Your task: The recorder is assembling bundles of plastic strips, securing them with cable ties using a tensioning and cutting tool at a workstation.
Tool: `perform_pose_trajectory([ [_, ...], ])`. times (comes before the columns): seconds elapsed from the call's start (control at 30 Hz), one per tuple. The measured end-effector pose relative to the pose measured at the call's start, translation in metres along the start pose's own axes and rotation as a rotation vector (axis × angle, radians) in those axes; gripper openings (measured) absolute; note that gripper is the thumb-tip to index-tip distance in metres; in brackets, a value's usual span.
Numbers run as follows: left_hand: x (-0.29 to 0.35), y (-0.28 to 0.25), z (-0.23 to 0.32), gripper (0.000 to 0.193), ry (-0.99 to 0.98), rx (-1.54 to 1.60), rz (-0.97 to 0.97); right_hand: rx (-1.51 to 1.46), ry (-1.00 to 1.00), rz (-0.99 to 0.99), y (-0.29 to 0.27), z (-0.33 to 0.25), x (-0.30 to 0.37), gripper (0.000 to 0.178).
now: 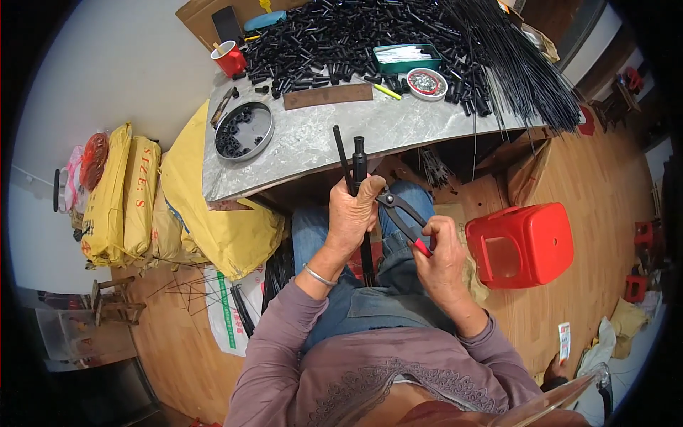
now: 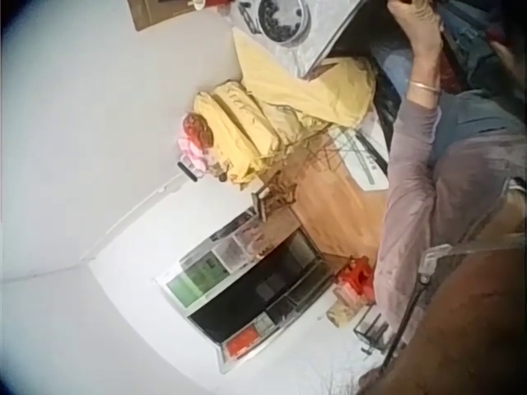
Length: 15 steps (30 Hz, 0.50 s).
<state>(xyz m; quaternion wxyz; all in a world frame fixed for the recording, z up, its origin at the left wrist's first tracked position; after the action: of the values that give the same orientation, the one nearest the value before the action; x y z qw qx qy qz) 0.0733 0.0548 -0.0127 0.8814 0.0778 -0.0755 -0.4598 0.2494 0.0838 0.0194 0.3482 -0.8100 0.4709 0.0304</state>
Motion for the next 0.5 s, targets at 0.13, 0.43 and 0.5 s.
perform_pose_trajectory([
  [0.13,0.001,-0.001,0.003,0.043,-0.011,-0.010,0.040,-0.033,0.026,0.024,0.012,0.008,0.006,0.039],
  [0.43,0.003,-0.002,0.003,0.049,0.000,-0.041,-0.018,-0.151,-0.035,-0.236,-0.007,0.016,-0.019,0.036],
  [0.5,0.004,0.003,0.006,0.051,0.003,-0.018,-0.055,-0.471,0.434,-0.657,0.010,0.030,-0.009,0.027],
])
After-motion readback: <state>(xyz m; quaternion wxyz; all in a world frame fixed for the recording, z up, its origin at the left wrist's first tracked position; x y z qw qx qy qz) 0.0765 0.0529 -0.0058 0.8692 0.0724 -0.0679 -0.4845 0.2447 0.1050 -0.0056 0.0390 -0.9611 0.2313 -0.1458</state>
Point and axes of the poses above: each hand's wrist, its own x-axis away from the middle knuckle, its own y-axis out of the palm, z = x × y, the point moved 8 cm from there along -x, towards the middle knuckle, and after that the axes turned 9 degrees about -x, right-handed, at the moved point
